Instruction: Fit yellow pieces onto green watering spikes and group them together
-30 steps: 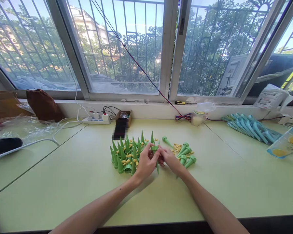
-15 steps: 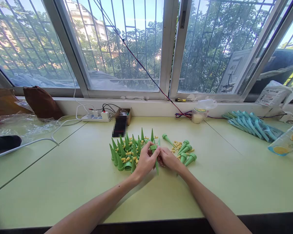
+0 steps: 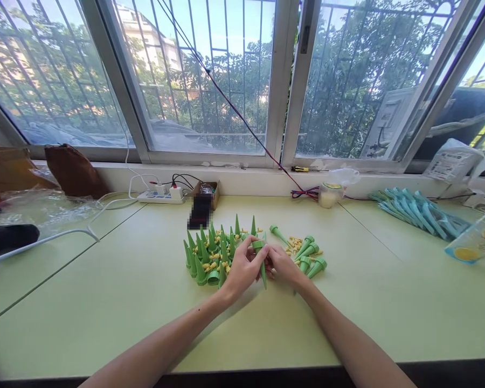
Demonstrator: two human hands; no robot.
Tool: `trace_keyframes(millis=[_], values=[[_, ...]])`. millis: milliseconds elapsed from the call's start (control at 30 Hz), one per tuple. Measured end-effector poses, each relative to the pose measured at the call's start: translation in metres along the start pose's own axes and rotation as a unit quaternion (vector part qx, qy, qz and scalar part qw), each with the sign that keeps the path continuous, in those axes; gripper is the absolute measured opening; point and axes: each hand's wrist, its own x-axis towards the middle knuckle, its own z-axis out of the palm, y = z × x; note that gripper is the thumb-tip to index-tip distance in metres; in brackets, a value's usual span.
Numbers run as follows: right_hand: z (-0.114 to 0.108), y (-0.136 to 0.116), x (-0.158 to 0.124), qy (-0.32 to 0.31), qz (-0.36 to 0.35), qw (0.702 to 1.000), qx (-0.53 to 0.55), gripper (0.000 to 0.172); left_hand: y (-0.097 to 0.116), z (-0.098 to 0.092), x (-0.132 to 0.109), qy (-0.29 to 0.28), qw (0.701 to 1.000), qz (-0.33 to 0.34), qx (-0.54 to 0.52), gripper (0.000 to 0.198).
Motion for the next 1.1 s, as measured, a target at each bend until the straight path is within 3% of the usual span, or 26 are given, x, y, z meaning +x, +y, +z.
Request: trace_keyframes(millis=[733,1100], values=[[0.004,-0.008,-0.002,0.017,-0.015,1.000,-0.015,0.052,0.002,0.001,0.001,-0.002,1.000,0.006,-0.013,0.034],[-0.002,0.003,0.001,0.001,-0.026,0.997,-0.066,0.051,0.002,0.000,-0.001,0.001,1.000,-0.004,0.005,0.028]])
